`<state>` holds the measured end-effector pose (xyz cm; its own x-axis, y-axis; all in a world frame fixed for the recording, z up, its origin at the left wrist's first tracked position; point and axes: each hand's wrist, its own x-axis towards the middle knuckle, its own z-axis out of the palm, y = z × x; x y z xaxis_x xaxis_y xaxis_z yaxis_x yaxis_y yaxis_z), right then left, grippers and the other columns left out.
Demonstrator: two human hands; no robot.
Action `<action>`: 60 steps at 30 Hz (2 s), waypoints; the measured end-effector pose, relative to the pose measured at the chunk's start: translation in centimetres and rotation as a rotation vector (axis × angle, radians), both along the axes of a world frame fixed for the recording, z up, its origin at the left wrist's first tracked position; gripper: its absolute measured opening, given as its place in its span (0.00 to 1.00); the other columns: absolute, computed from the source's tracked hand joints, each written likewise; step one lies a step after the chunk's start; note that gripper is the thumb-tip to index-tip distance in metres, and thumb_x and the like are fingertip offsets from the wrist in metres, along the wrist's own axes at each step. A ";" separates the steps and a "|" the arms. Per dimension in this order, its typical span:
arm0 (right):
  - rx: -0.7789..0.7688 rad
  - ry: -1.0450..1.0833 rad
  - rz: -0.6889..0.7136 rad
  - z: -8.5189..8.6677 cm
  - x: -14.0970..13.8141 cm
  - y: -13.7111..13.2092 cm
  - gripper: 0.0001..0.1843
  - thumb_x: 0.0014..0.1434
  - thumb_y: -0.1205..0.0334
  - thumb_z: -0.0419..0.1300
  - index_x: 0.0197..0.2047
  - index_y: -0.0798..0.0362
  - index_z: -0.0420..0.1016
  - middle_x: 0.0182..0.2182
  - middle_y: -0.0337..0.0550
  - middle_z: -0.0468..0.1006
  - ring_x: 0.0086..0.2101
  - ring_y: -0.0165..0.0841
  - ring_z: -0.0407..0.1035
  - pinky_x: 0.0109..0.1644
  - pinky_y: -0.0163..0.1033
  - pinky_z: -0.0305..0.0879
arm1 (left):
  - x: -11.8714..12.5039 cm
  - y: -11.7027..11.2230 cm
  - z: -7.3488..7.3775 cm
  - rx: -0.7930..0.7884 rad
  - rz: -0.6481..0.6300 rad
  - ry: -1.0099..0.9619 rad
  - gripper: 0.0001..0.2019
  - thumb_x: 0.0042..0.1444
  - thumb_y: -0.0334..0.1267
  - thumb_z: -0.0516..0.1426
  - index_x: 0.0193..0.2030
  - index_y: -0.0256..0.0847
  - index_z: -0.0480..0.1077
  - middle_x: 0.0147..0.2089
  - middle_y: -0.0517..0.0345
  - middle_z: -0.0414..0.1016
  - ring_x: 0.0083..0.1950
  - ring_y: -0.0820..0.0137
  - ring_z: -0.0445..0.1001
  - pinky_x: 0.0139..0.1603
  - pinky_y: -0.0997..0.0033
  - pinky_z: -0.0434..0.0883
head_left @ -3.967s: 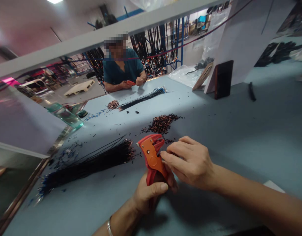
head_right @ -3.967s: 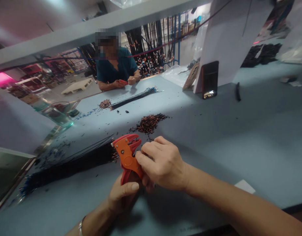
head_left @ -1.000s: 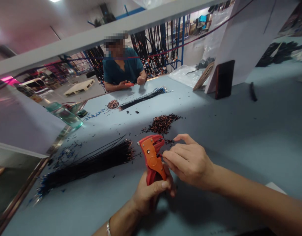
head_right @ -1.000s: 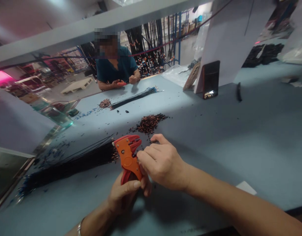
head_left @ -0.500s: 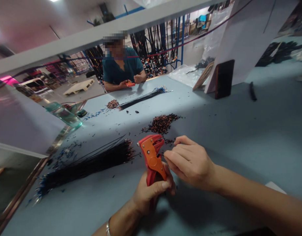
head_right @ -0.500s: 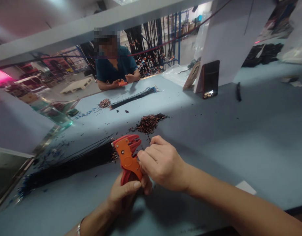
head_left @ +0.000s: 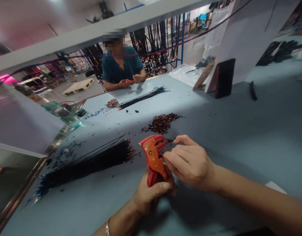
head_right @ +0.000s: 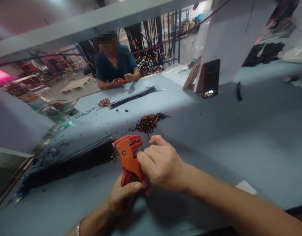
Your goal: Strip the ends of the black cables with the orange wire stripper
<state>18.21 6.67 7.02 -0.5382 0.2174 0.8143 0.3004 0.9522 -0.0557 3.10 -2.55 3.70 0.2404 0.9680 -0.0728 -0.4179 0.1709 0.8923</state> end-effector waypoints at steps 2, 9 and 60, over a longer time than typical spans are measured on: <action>0.001 0.006 0.007 0.0 0.0 0.0 0.13 0.60 0.75 0.52 0.27 0.54 0.71 0.17 0.35 0.66 0.21 0.28 0.55 0.45 0.42 0.64 | 0.1 0.0 -0.1 -0.002 0.009 -0.016 0.14 0.51 0.42 0.64 0.34 0.35 0.67 0.27 0.57 0.69 0.29 0.69 0.70 0.33 0.68 0.67; 0.007 0.001 0.020 -0.2 0.0 0.1 0.13 0.59 0.75 0.52 0.26 0.55 0.71 0.17 0.35 0.65 0.21 0.28 0.54 0.46 0.42 0.64 | 0.4 -0.1 -0.1 -0.035 0.031 -0.029 0.13 0.51 0.41 0.64 0.32 0.34 0.67 0.23 0.59 0.67 0.24 0.73 0.68 0.28 0.71 0.65; -0.327 0.058 0.019 0.0 0.1 1.0 0.09 0.62 0.70 0.54 0.32 0.53 0.71 0.22 0.35 0.75 0.22 0.26 0.63 0.43 0.39 0.62 | 0.2 0.5 0.8 -0.105 0.192 -0.158 0.17 0.47 0.38 0.66 0.42 0.38 0.67 0.30 0.61 0.69 0.31 0.69 0.72 0.37 0.65 0.70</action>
